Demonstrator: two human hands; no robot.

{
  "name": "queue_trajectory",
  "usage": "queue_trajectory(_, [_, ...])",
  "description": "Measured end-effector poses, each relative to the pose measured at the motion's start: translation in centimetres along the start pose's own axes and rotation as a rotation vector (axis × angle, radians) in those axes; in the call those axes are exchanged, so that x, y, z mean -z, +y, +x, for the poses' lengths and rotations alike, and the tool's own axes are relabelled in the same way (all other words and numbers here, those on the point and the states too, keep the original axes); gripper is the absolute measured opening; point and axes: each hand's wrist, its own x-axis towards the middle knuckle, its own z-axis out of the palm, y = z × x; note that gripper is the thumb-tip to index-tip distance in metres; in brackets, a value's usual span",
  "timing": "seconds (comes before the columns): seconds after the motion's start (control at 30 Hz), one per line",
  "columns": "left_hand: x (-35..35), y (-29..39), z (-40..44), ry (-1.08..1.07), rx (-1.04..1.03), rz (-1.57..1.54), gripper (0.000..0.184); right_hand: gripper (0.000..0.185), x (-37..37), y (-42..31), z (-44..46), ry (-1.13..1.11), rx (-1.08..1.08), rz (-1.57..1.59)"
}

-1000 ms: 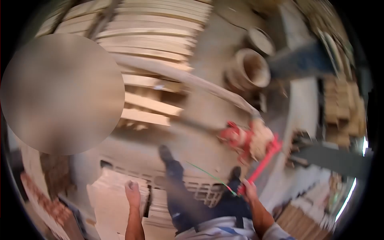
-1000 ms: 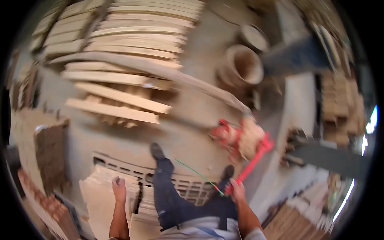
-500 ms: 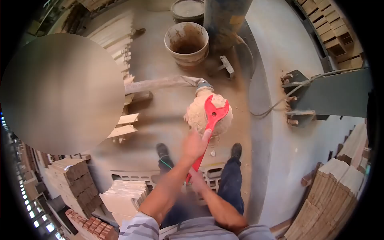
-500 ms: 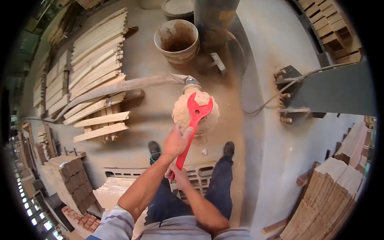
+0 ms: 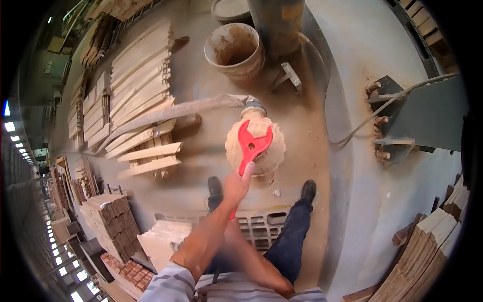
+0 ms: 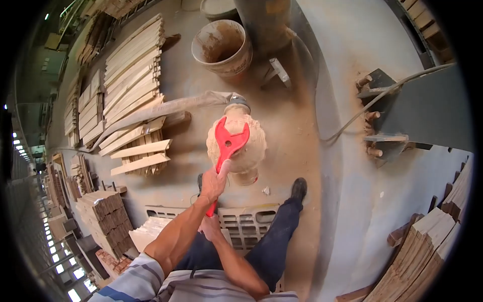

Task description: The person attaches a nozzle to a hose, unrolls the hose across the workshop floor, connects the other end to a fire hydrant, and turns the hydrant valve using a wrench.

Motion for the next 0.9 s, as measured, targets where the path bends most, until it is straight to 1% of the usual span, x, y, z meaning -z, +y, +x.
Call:
queue_trajectory(0.07, [-0.1, 0.0, -0.2, 0.016, 0.004, -0.014, 0.061, 0.027, 0.6, 0.4, -0.2, -0.024, 0.012, 0.056])
queue_trajectory(0.2, [-0.4, -0.1, -0.1, 0.071, -0.017, -0.015, 0.059, 0.022, 1.0, 0.4, 0.1, -0.061, 0.102, -0.098])
queue_trajectory(0.23, [-0.3, 0.0, -0.2, 0.070, -0.012, -0.013, 0.059, 0.023, 1.0, 0.5, 0.3, -0.053, 0.034, 0.023])
queue_trajectory(0.3, [0.2, 0.9, -0.4, 0.008, 0.039, -0.004, 0.063, 0.025, 0.6, -0.2, 0.0, -0.043, -0.037, 0.145])
queue_trajectory(0.4, [0.1, 0.8, -0.4, 0.017, 0.044, -0.014, 0.062, 0.029, 1.1, -0.3, 0.0, -0.038, -0.022, 0.039])
queue_trajectory(0.43, [0.1, 0.7, -0.4, 0.016, 0.048, -0.015, 0.062, 0.021, 2.2, 0.7, 0.7, -0.098, -0.073, 0.002])
queue_trajectory(0.5, [0.0, 0.7, -0.4, 0.023, 0.041, -0.007, 0.062, 0.030, 2.4, 0.6, 0.6, -0.156, -0.125, -0.036])
queue_trajectory(0.6, [-0.2, 0.4, -0.2, 0.027, 0.047, -0.004, 0.062, 0.026, 2.0, 0.0, -0.1, -0.086, -0.106, -0.145])
queue_trajectory(0.7, [-0.1, 0.5, -0.3, 0.022, 0.056, -0.016, 0.063, 0.023, 1.9, -0.6, -0.5, -0.110, -0.117, -0.129])
queue_trajectory(0.9, [-0.2, 0.8, -0.6, 0.048, 0.054, -0.021, 0.064, 0.020, 1.8, -1.1, -0.7, -0.051, -0.151, -0.084])
